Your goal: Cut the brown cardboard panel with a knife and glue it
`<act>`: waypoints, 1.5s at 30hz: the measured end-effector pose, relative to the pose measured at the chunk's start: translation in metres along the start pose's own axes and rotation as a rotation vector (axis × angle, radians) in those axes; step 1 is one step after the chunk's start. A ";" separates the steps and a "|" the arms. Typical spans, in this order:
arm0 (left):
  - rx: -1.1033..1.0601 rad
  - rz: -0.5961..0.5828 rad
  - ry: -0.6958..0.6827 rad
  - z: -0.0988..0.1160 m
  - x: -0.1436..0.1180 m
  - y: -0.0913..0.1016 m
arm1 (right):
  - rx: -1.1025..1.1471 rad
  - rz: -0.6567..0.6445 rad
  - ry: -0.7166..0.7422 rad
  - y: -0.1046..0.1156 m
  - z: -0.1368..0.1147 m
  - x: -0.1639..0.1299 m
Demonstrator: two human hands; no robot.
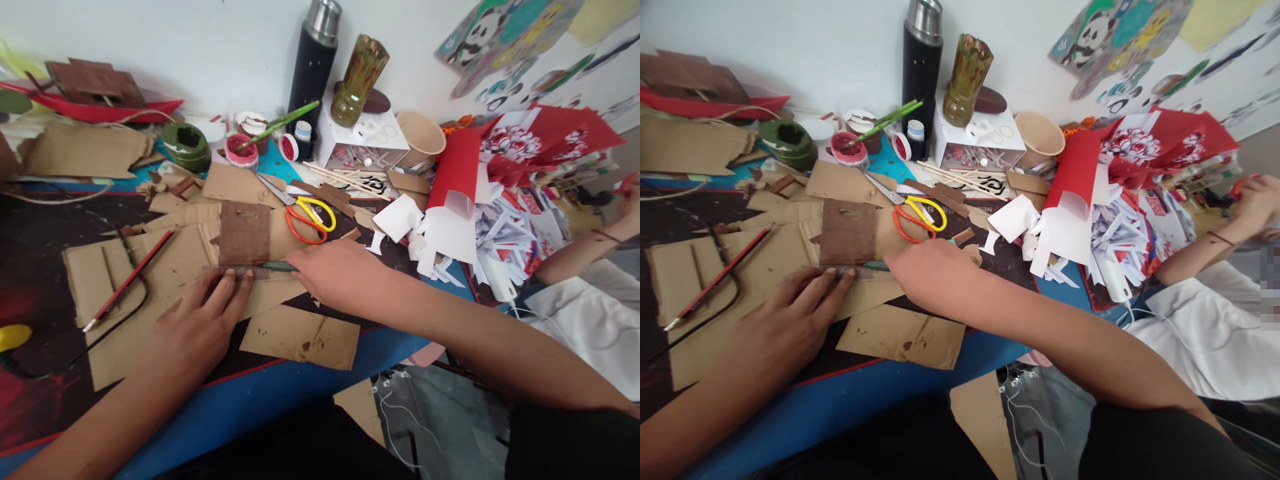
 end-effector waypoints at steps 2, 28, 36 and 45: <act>0.005 0.003 -0.001 0.000 0.000 0.000 | -0.002 0.001 0.001 -0.001 0.000 0.001; -0.075 0.039 -0.011 -0.001 -0.003 0.000 | -0.123 -0.067 0.145 0.012 -0.010 0.015; -0.027 0.039 -0.036 -0.002 -0.003 -0.001 | -0.165 -0.033 0.179 0.018 -0.019 0.017; -0.080 0.026 0.010 -0.001 0.000 0.000 | -0.132 -0.017 0.188 0.019 -0.016 0.019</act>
Point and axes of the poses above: each hand's wrist, its own x-axis towards the middle knuckle, its own y-axis out of the back of the hand, z = x × y, the point moved 2 cm from there along x, towards the middle knuckle, and after that the axes turned 5 degrees about z, right-handed, at the moved point
